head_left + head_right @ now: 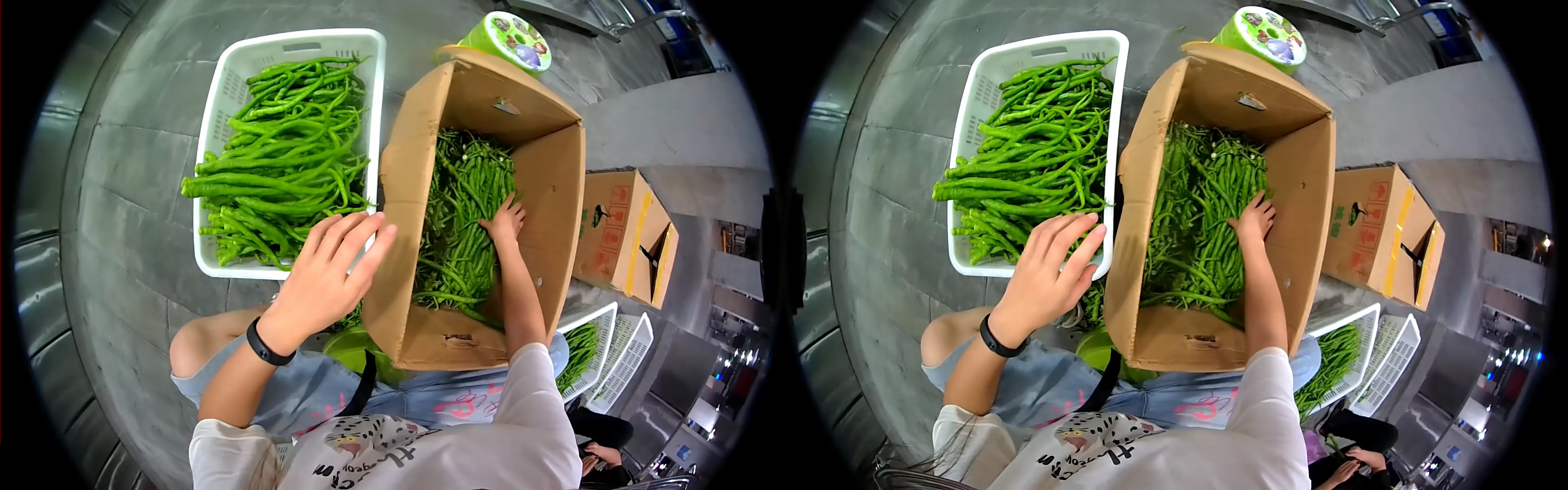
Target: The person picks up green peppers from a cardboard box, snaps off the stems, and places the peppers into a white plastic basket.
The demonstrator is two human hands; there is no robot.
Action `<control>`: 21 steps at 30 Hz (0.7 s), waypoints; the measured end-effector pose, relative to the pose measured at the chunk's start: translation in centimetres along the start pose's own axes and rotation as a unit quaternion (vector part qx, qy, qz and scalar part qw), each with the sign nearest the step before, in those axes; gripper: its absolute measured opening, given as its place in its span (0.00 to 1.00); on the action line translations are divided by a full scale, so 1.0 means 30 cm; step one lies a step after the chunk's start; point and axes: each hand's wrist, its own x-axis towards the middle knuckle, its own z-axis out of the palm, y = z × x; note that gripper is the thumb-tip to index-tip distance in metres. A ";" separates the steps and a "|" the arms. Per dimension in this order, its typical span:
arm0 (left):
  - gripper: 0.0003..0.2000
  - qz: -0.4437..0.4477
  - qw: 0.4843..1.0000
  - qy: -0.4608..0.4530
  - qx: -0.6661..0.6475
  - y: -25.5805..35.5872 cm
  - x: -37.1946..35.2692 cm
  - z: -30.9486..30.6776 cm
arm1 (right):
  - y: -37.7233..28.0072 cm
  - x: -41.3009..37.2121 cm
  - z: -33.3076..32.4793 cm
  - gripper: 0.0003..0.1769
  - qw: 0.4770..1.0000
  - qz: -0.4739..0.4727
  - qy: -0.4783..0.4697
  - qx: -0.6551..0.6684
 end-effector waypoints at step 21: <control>0.33 -0.069 0.948 -0.069 -0.304 0.212 0.033 0.186 | -0.074 -0.668 -0.425 0.21 0.686 -0.112 0.017 0.719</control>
